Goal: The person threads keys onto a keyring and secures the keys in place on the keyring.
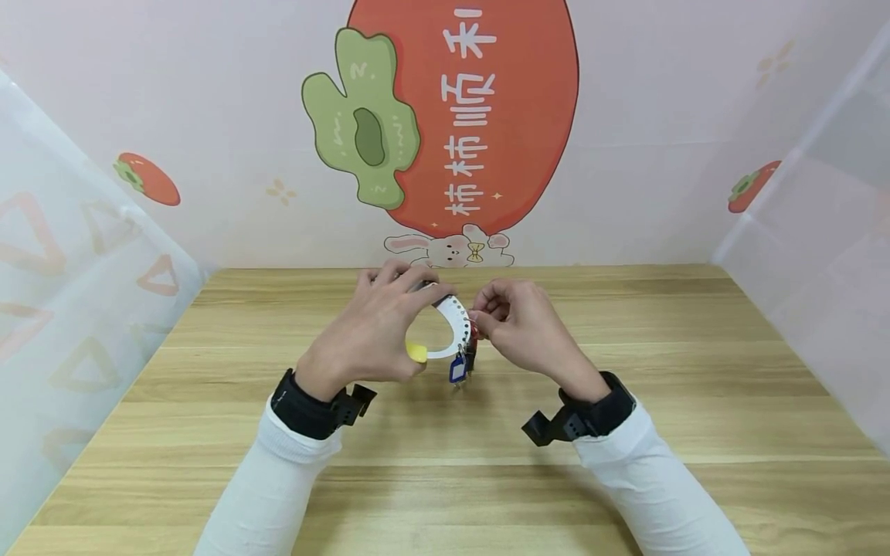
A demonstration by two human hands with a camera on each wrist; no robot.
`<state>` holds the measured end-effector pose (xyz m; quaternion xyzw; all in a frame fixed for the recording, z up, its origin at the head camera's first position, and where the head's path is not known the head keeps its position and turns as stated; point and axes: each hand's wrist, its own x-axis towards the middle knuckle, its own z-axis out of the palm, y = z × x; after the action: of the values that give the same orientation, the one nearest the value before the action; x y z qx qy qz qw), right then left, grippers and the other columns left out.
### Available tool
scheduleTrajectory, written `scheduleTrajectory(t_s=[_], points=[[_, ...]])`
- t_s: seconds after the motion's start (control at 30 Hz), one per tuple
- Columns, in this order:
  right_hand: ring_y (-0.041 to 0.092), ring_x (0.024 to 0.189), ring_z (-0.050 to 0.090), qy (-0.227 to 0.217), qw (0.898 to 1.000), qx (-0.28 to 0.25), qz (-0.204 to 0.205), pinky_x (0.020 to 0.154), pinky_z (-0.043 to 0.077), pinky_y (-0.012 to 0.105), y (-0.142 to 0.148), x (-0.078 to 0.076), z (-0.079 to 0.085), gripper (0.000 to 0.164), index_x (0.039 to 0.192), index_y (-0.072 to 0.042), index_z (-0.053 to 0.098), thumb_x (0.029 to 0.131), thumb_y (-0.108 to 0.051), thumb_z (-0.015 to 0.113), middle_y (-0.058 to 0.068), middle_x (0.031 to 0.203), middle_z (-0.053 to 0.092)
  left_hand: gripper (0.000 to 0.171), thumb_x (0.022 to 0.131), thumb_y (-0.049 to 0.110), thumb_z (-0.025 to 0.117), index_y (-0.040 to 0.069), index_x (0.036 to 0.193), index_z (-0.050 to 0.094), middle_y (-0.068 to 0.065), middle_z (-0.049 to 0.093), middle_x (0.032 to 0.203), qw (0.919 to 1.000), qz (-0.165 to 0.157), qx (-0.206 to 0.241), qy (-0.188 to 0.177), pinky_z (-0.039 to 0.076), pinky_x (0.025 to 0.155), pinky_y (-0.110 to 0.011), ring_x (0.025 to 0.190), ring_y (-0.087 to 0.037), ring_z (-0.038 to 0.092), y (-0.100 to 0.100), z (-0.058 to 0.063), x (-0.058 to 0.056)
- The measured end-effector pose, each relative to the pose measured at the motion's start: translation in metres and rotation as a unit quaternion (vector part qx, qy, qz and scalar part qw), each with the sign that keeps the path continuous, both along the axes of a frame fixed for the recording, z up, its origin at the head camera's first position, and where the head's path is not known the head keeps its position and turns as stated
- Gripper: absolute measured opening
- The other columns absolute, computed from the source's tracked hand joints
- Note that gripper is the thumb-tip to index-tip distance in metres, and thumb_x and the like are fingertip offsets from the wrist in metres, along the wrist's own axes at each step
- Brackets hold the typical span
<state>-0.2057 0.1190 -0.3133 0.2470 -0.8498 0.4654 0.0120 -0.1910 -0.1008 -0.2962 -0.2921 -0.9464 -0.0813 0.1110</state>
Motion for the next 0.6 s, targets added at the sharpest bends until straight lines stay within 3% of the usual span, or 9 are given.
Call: scheduleTrajectory(t_s=[0.33, 0.6], points=[[0.019, 0.069, 0.065, 0.049, 0.999, -0.011, -0.005, 0.060, 0.052, 0.026, 0.001, 0.000, -0.001, 0.004, 0.092, 0.001, 0.065, 0.093, 0.003, 0.068, 0.007, 0.079, 0.067, 0.081, 0.061, 0.026, 0.087, 0.023, 0.137, 0.060, 0.000, 0.050, 0.142, 0.9996, -0.013, 0.026, -0.009, 0.034, 0.100, -0.062, 0.134, -0.029, 0.036, -0.002, 0.001, -0.002], [0.024, 0.077, 0.070, -0.064, 0.995, -0.057, 0.047, 0.078, 0.058, 0.034, 0.012, -0.012, -0.002, 0.011, 0.104, 0.001, 0.069, 0.096, -0.007, 0.068, 0.013, 0.088, 0.070, 0.078, 0.062, 0.026, 0.086, 0.024, 0.136, 0.061, 0.002, 0.051, 0.139, 0.9988, -0.022, 0.041, -0.013, 0.035, 0.098, -0.058, 0.131, -0.028, 0.039, -0.004, 0.001, -0.002]])
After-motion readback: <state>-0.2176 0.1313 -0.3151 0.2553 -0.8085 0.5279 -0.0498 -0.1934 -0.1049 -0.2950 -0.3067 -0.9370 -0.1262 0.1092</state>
